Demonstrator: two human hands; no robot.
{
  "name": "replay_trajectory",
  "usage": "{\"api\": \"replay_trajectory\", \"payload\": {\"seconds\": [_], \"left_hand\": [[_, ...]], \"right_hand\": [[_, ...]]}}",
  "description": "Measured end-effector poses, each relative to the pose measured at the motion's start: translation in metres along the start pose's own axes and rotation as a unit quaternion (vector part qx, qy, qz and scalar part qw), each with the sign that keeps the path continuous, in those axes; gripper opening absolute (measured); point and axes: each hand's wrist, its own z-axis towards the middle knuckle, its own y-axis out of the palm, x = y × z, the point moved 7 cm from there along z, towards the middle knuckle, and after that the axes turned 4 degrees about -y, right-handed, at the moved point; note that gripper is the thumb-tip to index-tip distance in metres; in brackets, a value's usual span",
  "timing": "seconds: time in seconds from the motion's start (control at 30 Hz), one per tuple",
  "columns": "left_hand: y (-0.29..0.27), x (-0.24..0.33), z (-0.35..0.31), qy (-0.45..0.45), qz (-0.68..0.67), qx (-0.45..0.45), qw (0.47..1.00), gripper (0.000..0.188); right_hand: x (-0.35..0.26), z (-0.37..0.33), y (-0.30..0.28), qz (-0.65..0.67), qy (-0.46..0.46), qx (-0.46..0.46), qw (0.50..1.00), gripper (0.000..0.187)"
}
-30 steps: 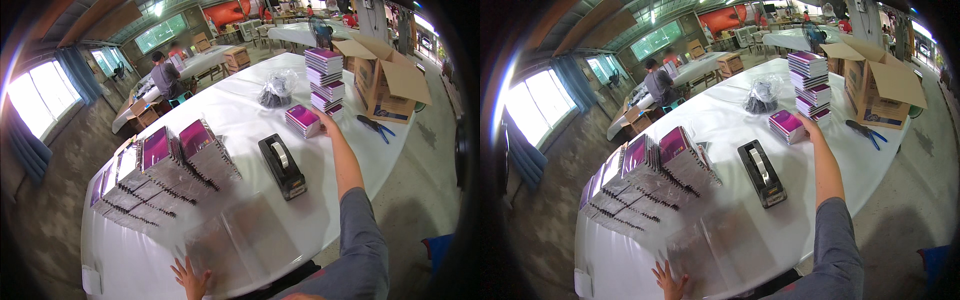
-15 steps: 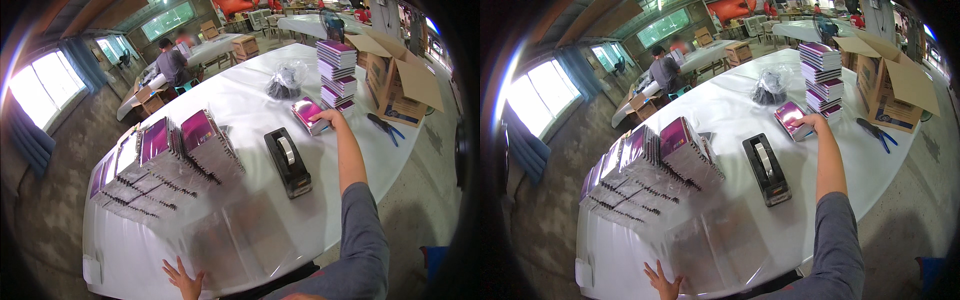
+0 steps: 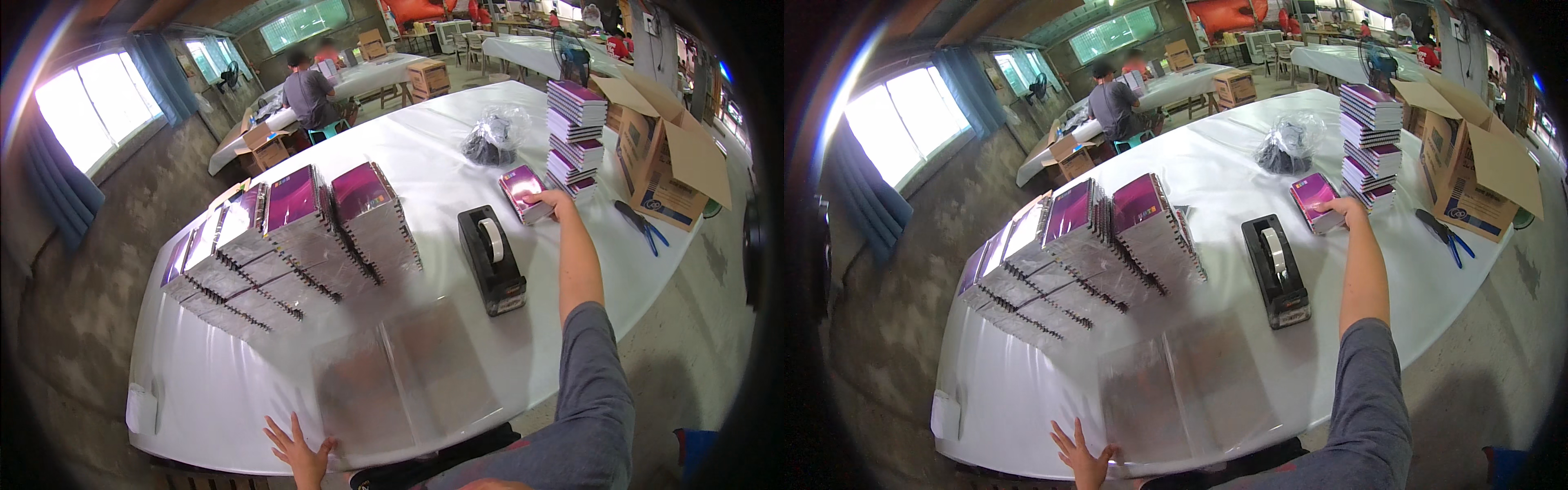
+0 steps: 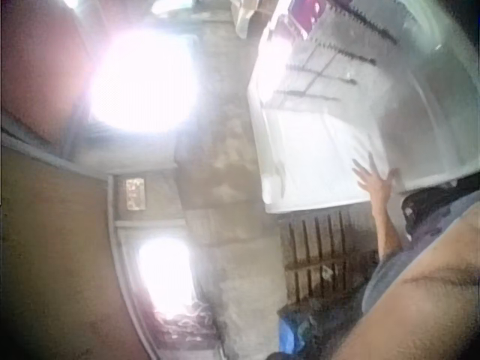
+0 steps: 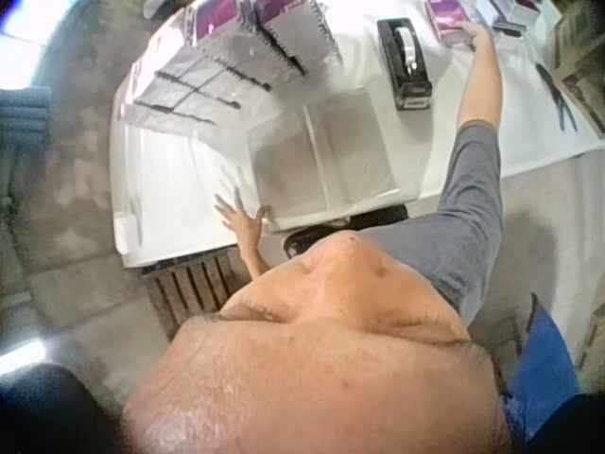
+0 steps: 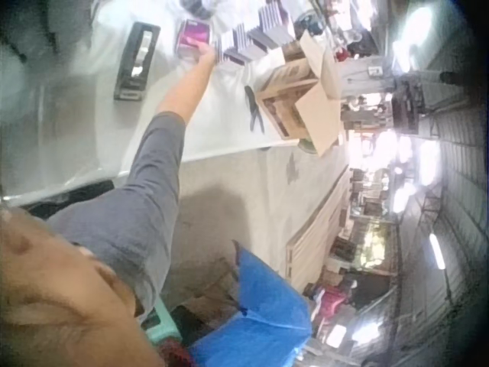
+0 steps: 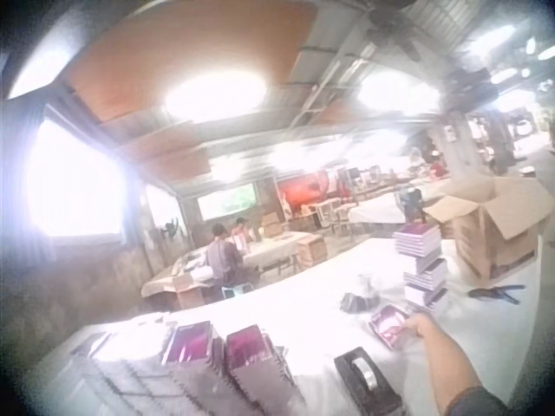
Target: The person wraps stacks of spiral-bound notebooks in clear plastic film and seals them with tape. The person repeatedly places notebooks into plastic, folds the film, and applies tape to secure the package.
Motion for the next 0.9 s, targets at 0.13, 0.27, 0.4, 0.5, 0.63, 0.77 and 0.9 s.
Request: {"api": "replay_trajectory", "payload": {"seconds": [0.13,0.27,0.4,0.5,0.63,0.77,0.9], "left_hand": [[-0.007,0.003,-0.002,0.009,-0.01,0.019,1.0,0.098],[-0.012,0.021,0.001,0.033,-0.03,0.02,0.999,0.098],[-0.022,0.042,0.005,0.07,-0.056,0.029,0.996,0.095],[-0.031,0.074,0.011,0.145,-0.047,0.046,0.987,0.093],[-0.034,0.143,0.013,0.322,-0.063,0.052,0.943,0.092],[-0.036,0.212,-0.017,0.528,-0.036,0.211,0.822,0.089],[-0.07,0.232,-0.045,0.645,-0.091,0.431,0.625,0.069]], "right_hand": [[0.005,0.003,-0.005,-0.066,0.044,0.115,0.99,0.063],[0.033,0.007,-0.008,0.143,-0.007,0.021,0.99,0.067],[0.041,-0.019,-0.015,0.231,-0.015,0.108,0.967,0.053],[0.028,-0.068,-0.026,0.35,-0.113,0.086,0.926,0.055],[-0.011,-0.184,-0.01,0.342,-0.197,0.048,0.917,0.052],[-0.024,-0.298,0.055,0.33,-0.178,-0.09,0.923,0.048],[-0.022,-0.414,0.157,0.336,-0.107,-0.253,0.901,0.056]]}}
